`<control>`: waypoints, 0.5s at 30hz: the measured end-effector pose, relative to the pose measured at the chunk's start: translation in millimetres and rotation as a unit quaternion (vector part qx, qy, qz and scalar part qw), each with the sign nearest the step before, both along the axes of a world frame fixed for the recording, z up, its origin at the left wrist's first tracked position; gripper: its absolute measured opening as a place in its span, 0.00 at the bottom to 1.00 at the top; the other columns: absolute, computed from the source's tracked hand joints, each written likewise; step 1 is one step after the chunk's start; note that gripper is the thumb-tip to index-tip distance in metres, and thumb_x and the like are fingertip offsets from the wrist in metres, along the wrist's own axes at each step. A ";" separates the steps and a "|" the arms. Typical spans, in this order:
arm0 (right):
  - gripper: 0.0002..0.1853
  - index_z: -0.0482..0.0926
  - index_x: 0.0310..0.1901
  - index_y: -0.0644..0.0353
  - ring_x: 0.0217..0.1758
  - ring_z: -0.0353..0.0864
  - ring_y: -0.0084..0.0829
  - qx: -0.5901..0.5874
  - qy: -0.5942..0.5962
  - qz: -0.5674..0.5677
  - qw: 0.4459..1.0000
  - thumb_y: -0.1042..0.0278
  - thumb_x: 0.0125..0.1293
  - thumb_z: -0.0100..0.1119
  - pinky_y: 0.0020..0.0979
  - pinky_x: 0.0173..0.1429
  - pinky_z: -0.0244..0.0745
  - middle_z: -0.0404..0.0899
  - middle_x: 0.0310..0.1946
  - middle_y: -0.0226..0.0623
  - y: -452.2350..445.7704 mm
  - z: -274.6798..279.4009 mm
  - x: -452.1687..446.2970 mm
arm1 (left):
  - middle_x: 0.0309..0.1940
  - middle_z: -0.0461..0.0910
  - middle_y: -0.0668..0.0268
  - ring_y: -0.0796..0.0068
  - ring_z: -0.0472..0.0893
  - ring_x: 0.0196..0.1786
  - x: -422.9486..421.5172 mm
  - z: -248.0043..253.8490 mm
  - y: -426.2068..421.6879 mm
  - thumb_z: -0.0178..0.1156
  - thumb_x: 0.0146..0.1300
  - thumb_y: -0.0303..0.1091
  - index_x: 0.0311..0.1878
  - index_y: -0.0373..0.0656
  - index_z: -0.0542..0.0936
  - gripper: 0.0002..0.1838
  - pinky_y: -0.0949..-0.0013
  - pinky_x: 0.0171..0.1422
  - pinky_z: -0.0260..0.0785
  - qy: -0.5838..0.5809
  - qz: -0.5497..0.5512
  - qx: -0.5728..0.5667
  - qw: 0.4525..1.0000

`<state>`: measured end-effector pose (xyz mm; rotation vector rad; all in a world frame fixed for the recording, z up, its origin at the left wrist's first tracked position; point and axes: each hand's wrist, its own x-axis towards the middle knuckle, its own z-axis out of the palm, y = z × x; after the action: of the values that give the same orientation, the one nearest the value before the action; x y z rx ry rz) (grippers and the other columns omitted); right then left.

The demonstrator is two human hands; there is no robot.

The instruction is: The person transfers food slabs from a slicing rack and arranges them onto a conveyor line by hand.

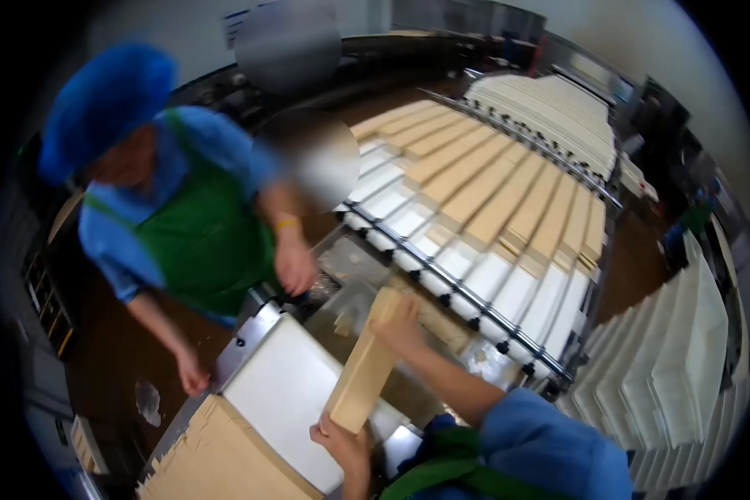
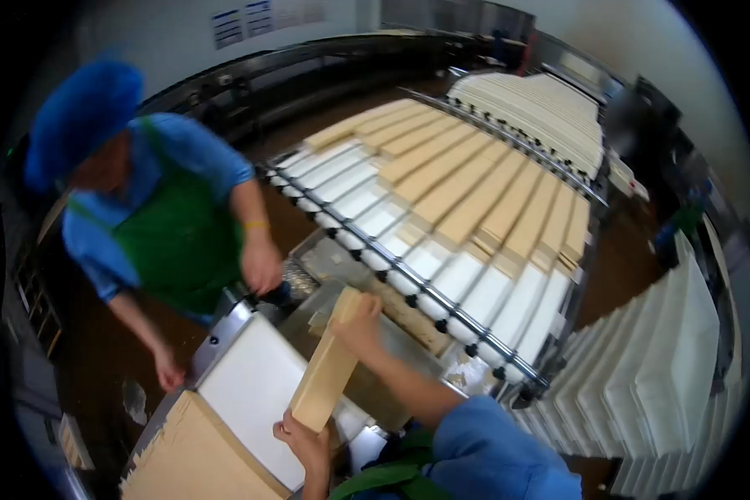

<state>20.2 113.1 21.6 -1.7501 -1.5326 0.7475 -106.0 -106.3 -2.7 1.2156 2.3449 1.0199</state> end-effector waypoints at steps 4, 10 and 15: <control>0.40 0.56 0.61 0.67 0.60 0.63 0.55 0.074 0.001 -0.149 0.986 0.55 0.53 0.64 0.48 0.65 0.63 0.57 0.58 0.58 4.9 38.9 163.8 | 0.58 0.58 0.36 0.37 0.63 0.59 77.1 53.5 45.8 0.68 0.46 0.26 0.64 0.40 0.62 0.40 0.51 0.61 0.62 0.017 -0.182 0.079 0.980; 0.40 0.63 0.58 0.72 0.61 0.66 0.55 -0.062 -0.016 -0.265 0.962 0.49 0.51 0.63 0.46 0.65 0.64 0.65 0.55 0.64 -18.1 51.1 394.9 | 0.60 0.59 0.39 0.37 0.69 0.56 214.1 71.4 65.0 0.69 0.49 0.33 0.66 0.43 0.62 0.40 0.50 0.58 0.66 0.017 -0.471 0.124 0.873; 0.39 0.67 0.58 0.71 0.61 0.68 0.57 -0.169 -0.111 -0.234 0.951 0.45 0.53 0.60 0.44 0.65 0.64 0.68 0.56 0.67 -30.2 34.2 486.8 | 0.64 0.54 0.39 0.36 0.69 0.59 291.3 52.0 52.3 0.67 0.54 0.35 0.69 0.50 0.60 0.39 0.50 0.57 0.71 -0.019 -0.616 0.090 0.782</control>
<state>507.0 82.9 55.8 -2.4086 -1.0898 0.6056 185.4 -54.0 49.3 2.2188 0.9042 0.6982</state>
